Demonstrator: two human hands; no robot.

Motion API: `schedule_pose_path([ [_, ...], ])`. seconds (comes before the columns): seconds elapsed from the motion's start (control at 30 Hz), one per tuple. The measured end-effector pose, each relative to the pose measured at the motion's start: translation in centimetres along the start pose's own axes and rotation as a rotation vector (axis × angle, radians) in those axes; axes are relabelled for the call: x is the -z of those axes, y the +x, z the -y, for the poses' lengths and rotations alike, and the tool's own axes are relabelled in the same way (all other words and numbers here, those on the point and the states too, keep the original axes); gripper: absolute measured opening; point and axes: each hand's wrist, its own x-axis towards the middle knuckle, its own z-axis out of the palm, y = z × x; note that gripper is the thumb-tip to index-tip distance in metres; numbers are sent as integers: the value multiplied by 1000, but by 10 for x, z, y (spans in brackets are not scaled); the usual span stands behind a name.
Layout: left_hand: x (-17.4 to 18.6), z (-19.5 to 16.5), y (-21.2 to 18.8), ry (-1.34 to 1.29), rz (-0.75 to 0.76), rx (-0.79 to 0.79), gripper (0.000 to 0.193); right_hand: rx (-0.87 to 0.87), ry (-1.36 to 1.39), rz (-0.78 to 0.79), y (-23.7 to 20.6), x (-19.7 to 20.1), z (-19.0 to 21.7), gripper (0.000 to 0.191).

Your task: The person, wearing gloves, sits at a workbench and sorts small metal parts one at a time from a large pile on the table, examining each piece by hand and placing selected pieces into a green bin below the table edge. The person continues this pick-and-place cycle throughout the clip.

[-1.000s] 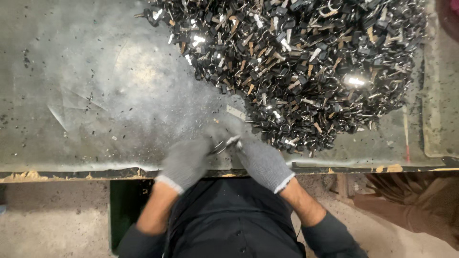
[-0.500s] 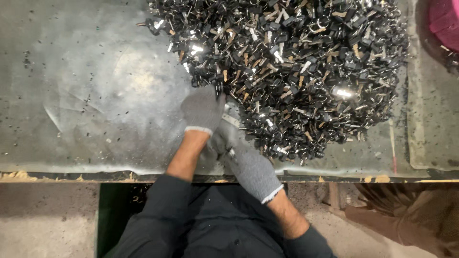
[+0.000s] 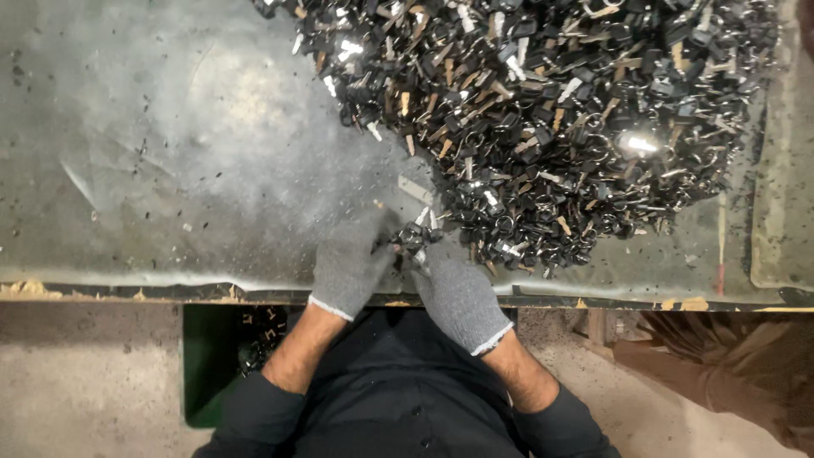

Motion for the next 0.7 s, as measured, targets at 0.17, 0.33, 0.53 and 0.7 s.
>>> schedule_pose_path([
  [0.17, -5, 14, -3, 34, 121, 44, 19, 129, 13, -59, 14, -1, 6, 30],
  [0.33, -16, 28, -7, 171, 134, -132, 15, 52, -150, -40, 15, -3, 19, 20],
  [0.53, -16, 32, -10, 95, 92, -97, 14, 46, 44, 153, 25, 22, 9, 23],
  [0.7, -19, 34, -10, 189, 28, -262, 33, 47, -128, 9, 19, 7, 12, 17],
])
